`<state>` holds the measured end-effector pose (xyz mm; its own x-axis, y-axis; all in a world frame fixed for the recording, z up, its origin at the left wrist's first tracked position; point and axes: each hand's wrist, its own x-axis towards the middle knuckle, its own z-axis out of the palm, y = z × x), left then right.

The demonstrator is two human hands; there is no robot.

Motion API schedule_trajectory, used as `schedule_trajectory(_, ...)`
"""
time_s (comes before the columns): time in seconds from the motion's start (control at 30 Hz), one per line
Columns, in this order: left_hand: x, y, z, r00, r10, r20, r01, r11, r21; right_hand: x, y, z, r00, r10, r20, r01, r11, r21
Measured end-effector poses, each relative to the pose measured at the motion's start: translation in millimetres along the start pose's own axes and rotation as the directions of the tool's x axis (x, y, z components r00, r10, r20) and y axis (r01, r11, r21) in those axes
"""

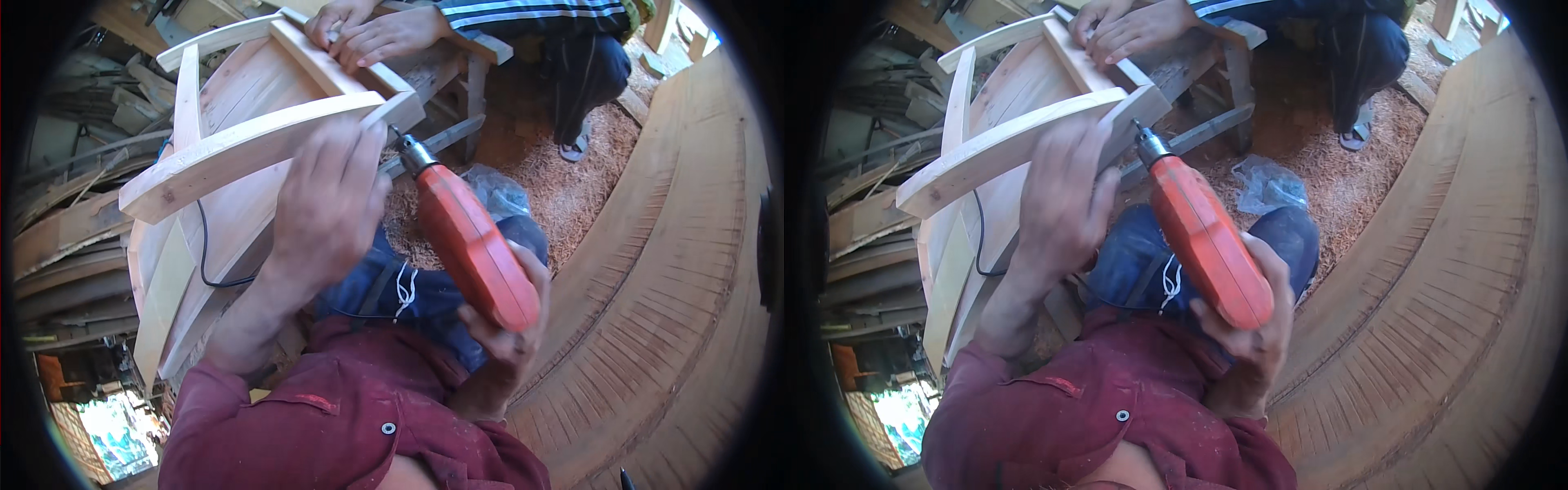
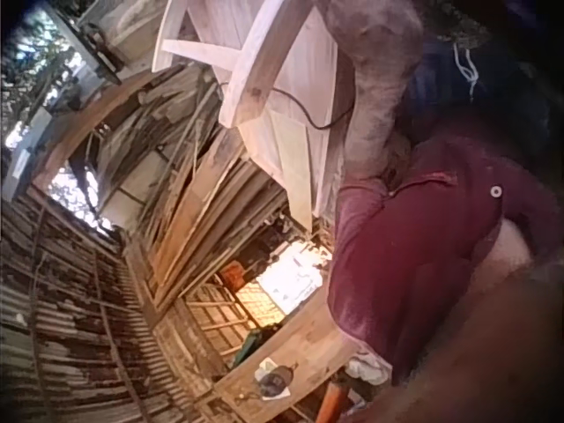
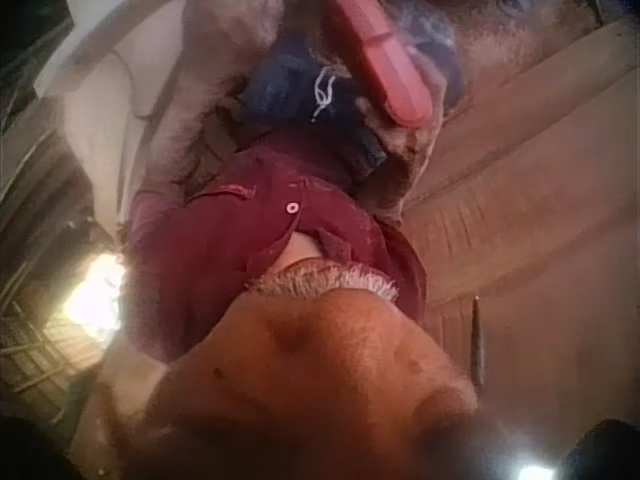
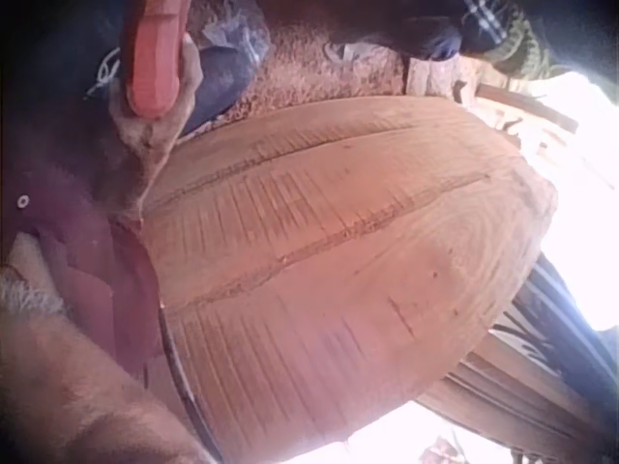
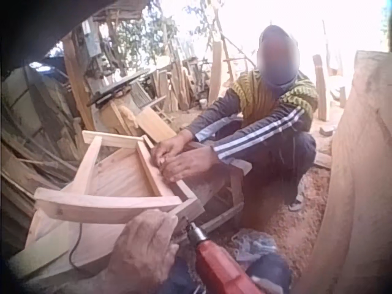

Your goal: The person assembles wooden furniture by drilling screws into the frame while another person assists by holding the components in place.

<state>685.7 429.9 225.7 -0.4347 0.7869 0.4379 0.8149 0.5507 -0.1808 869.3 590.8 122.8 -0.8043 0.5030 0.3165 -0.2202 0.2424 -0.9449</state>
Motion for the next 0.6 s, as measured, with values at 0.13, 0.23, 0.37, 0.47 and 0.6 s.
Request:
schedule_trajectory(0.13,47,-30,25,0.994,-0.097,0.060,0.063,0.907,0.417,9,25,38,0.909,0.410,0.073,-0.329,0.600,0.729)
schedule_trajectory(0.23,59,-17,24,0.961,-0.190,0.200,0.102,0.918,0.384,13,23,23,0.921,0.390,0.016,-0.291,0.659,0.693)
schedule_trajectory(0.37,57,-14,22,0.961,-0.180,0.210,0.105,0.940,0.324,10,31,-13,0.921,0.386,0.048,-0.345,0.755,0.557)
schedule_trajectory(0.47,49,0,10,0.953,-0.173,0.250,0.080,0.936,0.344,-1,19,-29,0.875,0.479,0.066,-0.426,0.699,0.575)
schedule_trajectory(0.6,66,12,16,0.920,-0.169,0.354,0.040,0.938,0.344,-9,30,-30,0.881,0.463,0.095,-0.418,0.671,0.613)
